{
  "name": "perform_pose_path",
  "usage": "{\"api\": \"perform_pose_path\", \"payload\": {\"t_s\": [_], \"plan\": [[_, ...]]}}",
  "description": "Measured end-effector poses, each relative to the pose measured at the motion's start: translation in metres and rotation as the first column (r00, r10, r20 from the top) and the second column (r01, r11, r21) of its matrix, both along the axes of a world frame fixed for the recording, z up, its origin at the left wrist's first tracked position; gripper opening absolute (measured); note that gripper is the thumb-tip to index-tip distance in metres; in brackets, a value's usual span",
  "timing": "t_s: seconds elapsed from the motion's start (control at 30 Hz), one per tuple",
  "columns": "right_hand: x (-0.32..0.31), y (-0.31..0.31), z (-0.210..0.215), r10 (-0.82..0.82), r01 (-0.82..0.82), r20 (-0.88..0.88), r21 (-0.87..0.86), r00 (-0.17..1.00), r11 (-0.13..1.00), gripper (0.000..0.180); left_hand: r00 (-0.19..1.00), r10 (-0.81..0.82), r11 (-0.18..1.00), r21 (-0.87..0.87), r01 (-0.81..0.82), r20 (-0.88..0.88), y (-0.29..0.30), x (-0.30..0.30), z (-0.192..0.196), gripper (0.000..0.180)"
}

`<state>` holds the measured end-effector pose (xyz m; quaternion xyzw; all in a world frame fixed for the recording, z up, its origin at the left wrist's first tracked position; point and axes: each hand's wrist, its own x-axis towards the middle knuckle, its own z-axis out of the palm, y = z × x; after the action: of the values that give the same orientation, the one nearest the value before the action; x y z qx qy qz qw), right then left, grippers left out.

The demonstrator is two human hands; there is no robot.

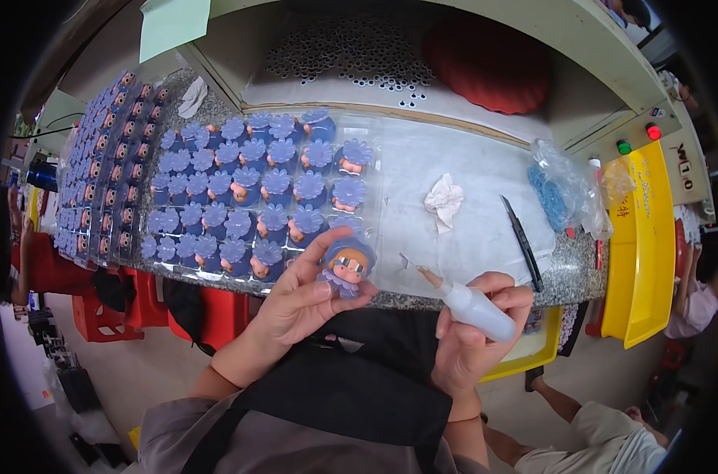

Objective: The recorder is applying glue to small character figurines and assembling them at a workstation.

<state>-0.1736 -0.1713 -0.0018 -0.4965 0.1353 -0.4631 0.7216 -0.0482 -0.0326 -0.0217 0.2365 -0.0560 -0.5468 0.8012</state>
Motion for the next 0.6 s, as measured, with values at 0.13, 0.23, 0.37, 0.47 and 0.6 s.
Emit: {"api": "perform_pose_path", "payload": {"t_s": [0.13,0.23,0.37,0.47,0.6], "plan": [[0.008,0.004,0.002,-0.276,0.275,0.03,0.028,0.961,0.961,0.046,0.999,0.039,0.999,0.004,-0.039,0.029,-0.003,-0.01,-0.004,0.068],[0.0,0.007,-0.005,-0.3,0.29,-0.011,-0.221,0.954,0.931,0.05,0.928,0.109,0.991,0.03,-0.128,0.357,-0.001,-0.014,-0.013,0.069],[-0.005,0.008,-0.005,-0.099,0.14,0.104,-0.542,0.99,0.829,0.047,0.914,0.14,0.986,0.03,-0.163,0.38,0.0,-0.018,-0.01,0.072],[-0.009,0.008,-0.002,-0.001,0.009,0.013,-0.64,1.0,0.768,0.049,0.917,0.145,0.984,0.043,-0.172,0.371,0.002,-0.019,-0.01,0.072],[-0.009,0.012,-0.004,0.027,-0.021,0.0,-0.634,1.0,0.773,0.05,0.915,0.127,0.986,0.051,-0.158,0.383,0.002,-0.019,-0.009,0.072]]}}
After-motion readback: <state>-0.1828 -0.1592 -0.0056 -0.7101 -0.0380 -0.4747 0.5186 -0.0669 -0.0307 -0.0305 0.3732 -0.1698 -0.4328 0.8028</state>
